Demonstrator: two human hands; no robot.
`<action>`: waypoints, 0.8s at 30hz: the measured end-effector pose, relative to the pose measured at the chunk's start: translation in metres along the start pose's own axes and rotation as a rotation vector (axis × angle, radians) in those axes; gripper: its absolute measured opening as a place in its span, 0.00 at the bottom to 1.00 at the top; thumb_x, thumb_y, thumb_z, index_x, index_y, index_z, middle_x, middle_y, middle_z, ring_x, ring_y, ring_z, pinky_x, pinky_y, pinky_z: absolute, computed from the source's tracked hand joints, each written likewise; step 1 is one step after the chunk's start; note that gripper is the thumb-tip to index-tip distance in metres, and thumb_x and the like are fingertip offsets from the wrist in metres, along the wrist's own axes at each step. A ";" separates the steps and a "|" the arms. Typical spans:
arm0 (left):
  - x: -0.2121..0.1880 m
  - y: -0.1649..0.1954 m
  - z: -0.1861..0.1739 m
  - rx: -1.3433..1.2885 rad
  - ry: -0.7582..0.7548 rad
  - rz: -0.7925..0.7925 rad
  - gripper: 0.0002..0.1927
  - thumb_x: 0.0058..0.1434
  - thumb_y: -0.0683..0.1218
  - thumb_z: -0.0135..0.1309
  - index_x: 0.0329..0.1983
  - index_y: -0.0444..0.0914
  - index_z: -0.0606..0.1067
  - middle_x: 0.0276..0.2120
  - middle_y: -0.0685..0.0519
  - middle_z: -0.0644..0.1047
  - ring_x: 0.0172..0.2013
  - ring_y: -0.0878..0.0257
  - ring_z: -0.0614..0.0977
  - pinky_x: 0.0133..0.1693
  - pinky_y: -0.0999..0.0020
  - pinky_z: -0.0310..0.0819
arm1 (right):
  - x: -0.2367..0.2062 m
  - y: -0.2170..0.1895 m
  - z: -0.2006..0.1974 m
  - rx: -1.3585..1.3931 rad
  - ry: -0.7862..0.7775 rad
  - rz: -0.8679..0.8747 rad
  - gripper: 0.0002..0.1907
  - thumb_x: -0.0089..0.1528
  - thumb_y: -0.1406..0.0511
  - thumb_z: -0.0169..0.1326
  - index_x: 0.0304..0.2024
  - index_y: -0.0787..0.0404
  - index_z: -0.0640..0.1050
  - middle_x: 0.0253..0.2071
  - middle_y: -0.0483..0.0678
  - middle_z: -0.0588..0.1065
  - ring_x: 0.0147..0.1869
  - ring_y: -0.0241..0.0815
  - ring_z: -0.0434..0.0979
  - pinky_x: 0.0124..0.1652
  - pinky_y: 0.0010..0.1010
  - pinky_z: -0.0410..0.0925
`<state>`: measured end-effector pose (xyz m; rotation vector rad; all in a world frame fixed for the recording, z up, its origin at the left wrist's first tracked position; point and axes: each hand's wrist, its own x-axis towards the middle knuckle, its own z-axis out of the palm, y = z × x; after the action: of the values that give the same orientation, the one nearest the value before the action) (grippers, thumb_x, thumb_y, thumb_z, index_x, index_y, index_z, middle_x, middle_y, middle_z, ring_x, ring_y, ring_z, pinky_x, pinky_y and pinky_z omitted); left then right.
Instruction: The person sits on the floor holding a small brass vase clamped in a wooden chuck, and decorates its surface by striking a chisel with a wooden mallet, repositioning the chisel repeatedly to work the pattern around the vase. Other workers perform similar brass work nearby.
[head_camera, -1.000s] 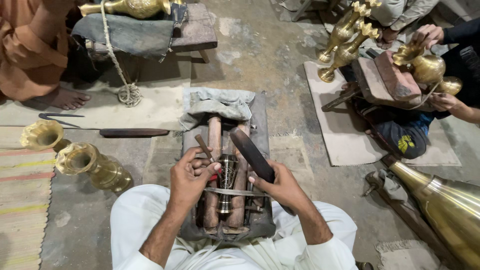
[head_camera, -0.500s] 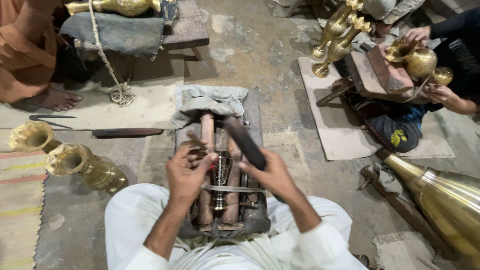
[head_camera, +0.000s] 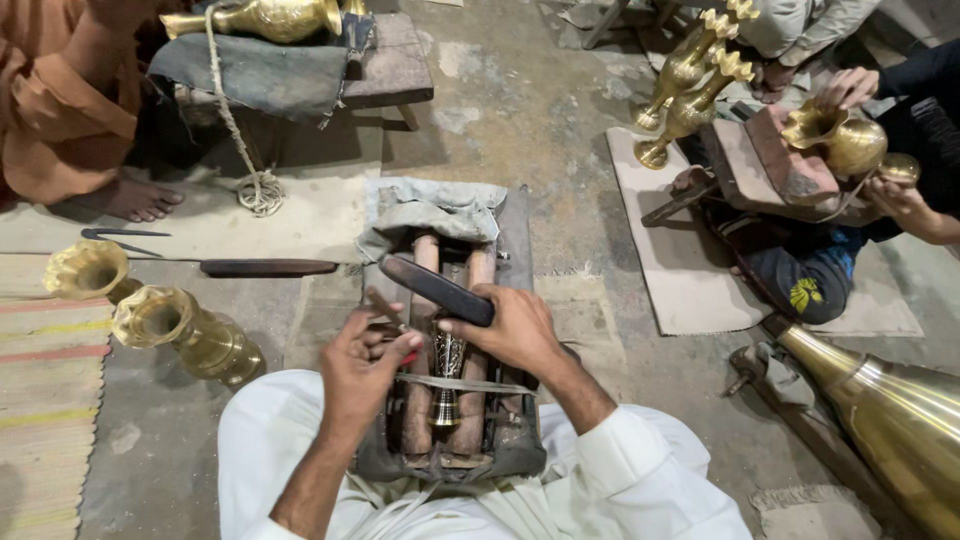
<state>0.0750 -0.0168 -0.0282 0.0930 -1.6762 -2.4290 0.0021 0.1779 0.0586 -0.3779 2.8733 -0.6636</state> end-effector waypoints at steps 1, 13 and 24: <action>0.002 0.002 0.005 0.085 -0.002 0.006 0.20 0.58 0.37 0.62 0.54 0.35 0.75 0.36 0.50 0.84 0.36 0.67 0.86 0.38 0.73 0.85 | 0.000 0.004 -0.003 0.032 -0.014 0.001 0.31 0.50 0.44 0.68 0.46 0.56 0.84 0.33 0.51 0.83 0.39 0.47 0.85 0.43 0.40 0.73; -0.003 0.008 0.034 0.461 0.016 0.285 0.14 0.61 0.41 0.63 0.49 0.36 0.76 0.37 0.48 0.86 0.40 0.59 0.89 0.40 0.66 0.84 | -0.034 0.020 -0.077 -0.089 -0.039 -0.018 0.19 0.54 0.62 0.65 0.47 0.54 0.80 0.34 0.51 0.82 0.39 0.47 0.83 0.40 0.39 0.72; -0.003 -0.005 0.038 0.531 0.066 0.307 0.15 0.61 0.38 0.61 0.50 0.37 0.74 0.37 0.48 0.86 0.39 0.58 0.90 0.37 0.66 0.86 | -0.016 -0.023 -0.112 -0.459 0.342 -0.547 0.21 0.47 0.72 0.60 0.44 0.59 0.79 0.33 0.50 0.78 0.40 0.51 0.78 0.41 0.43 0.69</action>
<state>0.0712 0.0208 -0.0194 -0.0112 -2.0815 -1.7048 -0.0023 0.2085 0.1697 -1.2555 3.2480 -0.1188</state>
